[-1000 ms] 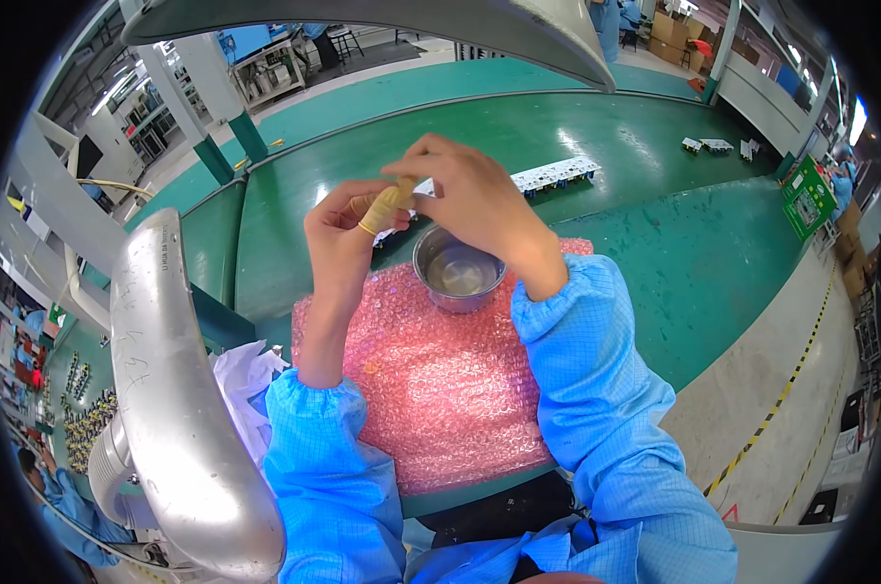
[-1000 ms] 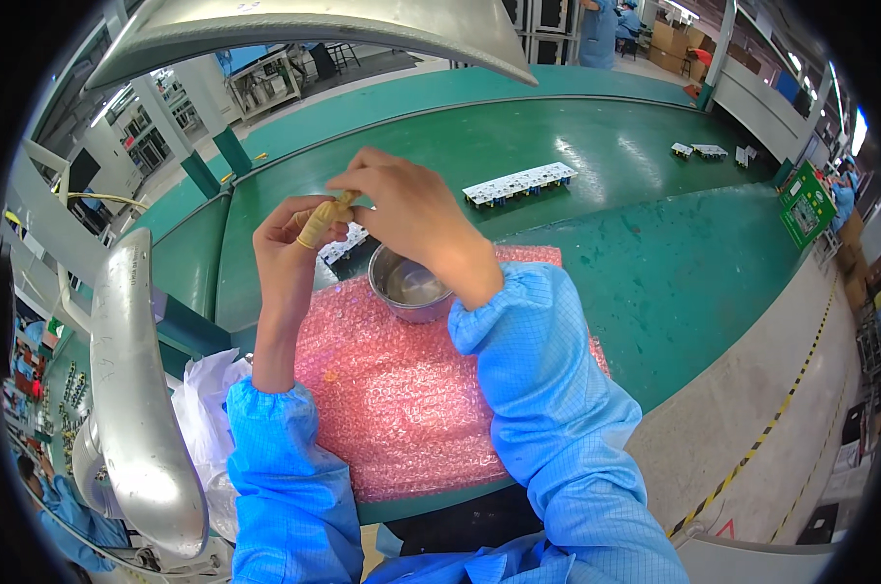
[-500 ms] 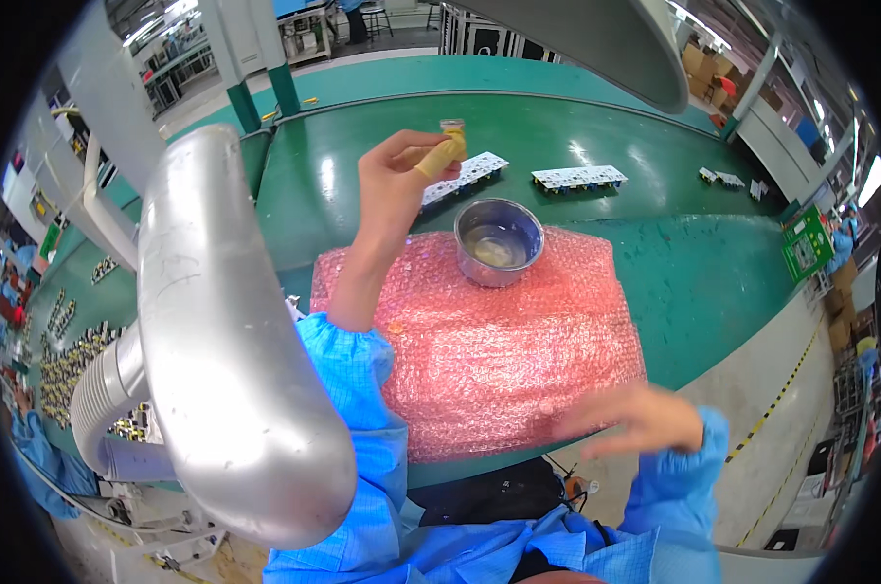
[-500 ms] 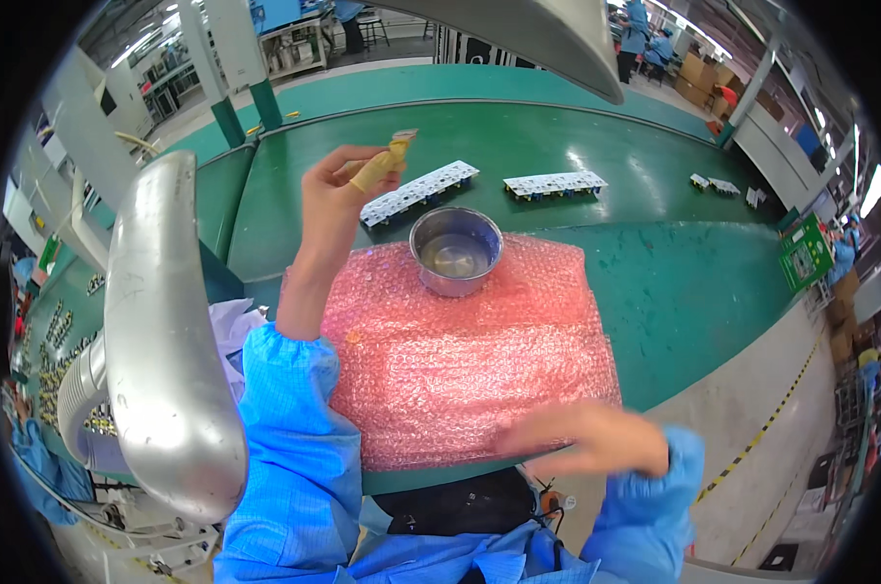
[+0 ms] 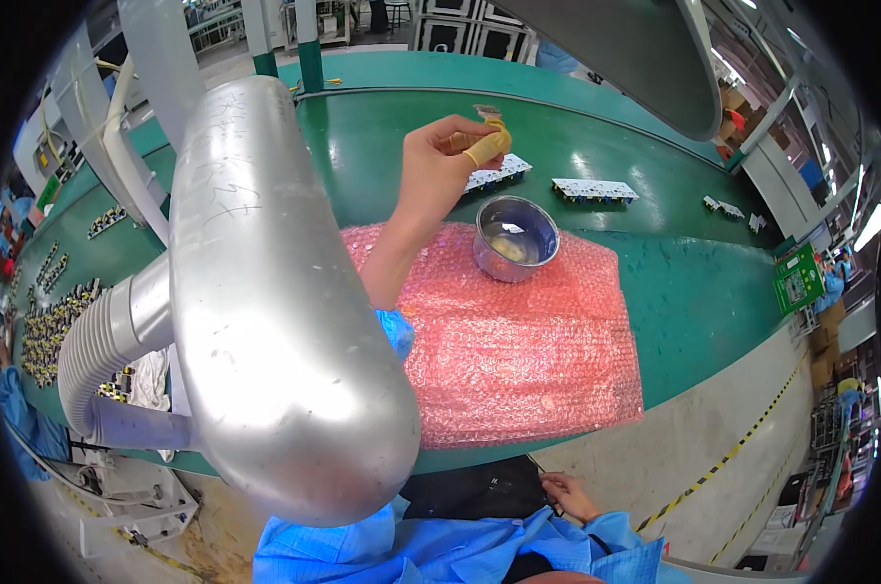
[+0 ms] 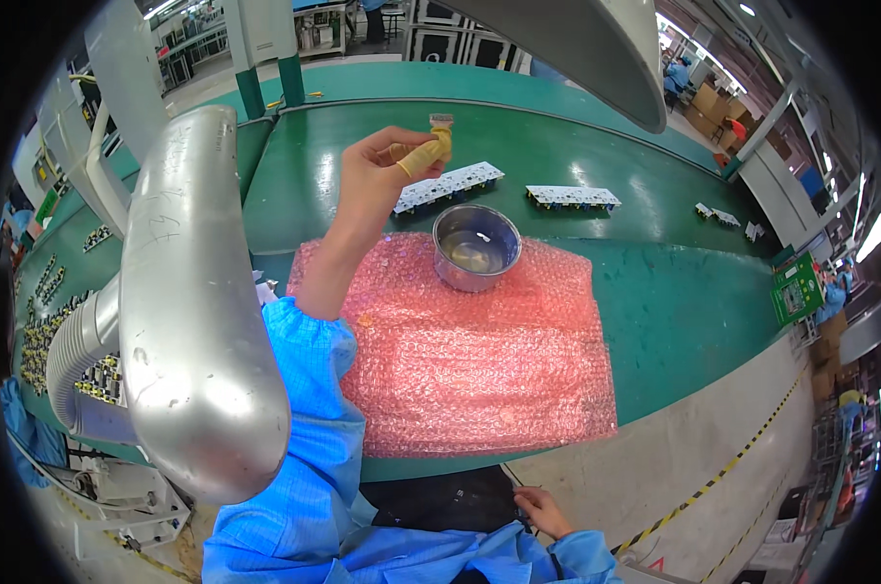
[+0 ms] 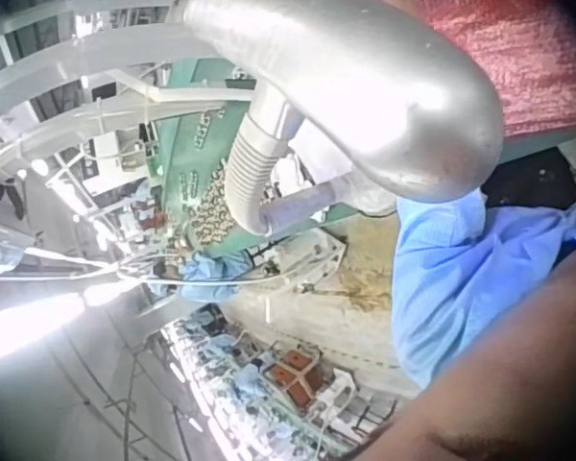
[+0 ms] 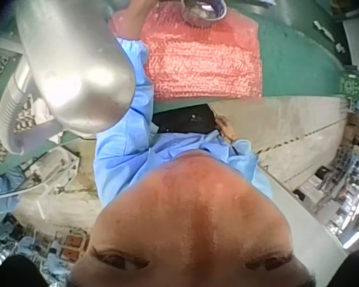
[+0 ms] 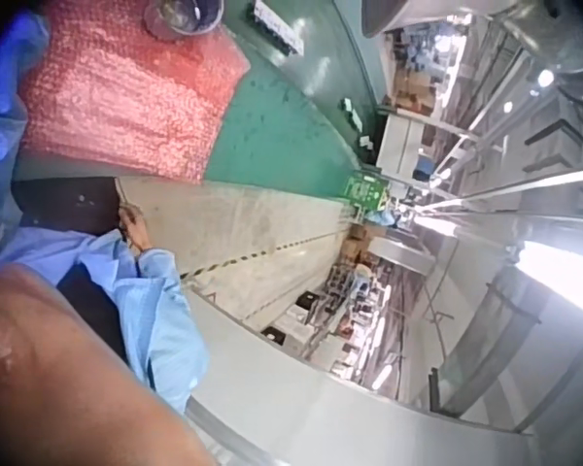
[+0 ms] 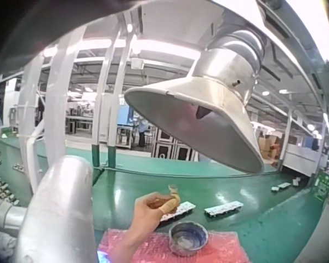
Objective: Applying a liquid substance to printed circuit boards using a brush at a manual assembly station.
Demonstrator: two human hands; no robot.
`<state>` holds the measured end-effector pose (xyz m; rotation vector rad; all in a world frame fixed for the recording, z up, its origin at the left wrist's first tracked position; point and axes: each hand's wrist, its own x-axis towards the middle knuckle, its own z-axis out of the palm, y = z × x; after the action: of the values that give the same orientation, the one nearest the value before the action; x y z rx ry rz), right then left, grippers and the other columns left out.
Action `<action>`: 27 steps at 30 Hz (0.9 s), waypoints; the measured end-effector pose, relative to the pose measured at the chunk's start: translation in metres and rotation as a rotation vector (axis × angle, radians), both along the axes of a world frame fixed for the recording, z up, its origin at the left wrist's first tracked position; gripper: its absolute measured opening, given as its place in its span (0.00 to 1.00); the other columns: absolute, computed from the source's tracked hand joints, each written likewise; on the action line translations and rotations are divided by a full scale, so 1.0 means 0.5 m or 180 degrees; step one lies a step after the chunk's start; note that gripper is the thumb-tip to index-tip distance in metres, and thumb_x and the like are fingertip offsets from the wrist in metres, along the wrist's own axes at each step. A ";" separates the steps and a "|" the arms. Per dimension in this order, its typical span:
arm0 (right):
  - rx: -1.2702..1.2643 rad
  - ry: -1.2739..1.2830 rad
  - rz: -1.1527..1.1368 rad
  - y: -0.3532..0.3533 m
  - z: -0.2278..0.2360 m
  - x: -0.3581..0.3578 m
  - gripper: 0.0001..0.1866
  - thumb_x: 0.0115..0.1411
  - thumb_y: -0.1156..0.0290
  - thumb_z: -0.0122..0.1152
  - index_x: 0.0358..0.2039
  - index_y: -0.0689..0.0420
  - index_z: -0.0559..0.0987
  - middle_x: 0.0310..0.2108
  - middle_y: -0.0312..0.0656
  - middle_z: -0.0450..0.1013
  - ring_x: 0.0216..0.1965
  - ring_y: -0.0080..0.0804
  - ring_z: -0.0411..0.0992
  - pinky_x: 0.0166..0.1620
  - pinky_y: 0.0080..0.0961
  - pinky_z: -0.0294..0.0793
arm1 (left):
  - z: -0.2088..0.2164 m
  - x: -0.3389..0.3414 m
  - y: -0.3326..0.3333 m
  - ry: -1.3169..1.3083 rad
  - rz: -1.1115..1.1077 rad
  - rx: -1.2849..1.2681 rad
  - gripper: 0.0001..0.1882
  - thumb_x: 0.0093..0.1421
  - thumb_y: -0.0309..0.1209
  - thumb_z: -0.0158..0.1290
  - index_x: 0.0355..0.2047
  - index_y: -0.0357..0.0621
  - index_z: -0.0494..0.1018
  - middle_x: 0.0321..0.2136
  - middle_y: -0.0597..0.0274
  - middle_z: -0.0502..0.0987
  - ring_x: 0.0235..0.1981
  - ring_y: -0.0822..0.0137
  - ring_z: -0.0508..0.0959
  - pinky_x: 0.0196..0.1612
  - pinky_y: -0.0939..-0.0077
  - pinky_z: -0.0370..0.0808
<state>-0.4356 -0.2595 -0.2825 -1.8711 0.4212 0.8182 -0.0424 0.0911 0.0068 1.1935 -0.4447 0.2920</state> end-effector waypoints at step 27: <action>-0.0756 0.0549 0.0358 0.020 -0.022 0.028 0.18 0.68 0.58 0.48 0.39 0.62 0.75 0.30 0.43 0.75 0.32 0.31 0.73 0.36 0.28 0.73 | -0.005 0.002 0.021 0.0087 -0.0034 -0.0065 0.07 0.56 0.22 0.60 0.36 0.33 0.78 0.30 0.58 0.81 0.30 0.71 0.80 0.36 0.78 0.79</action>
<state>-0.4218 -0.2493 -0.2936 -2.0654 0.5440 1.0480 -0.0414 0.1014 0.0041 1.1737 -0.4233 0.2702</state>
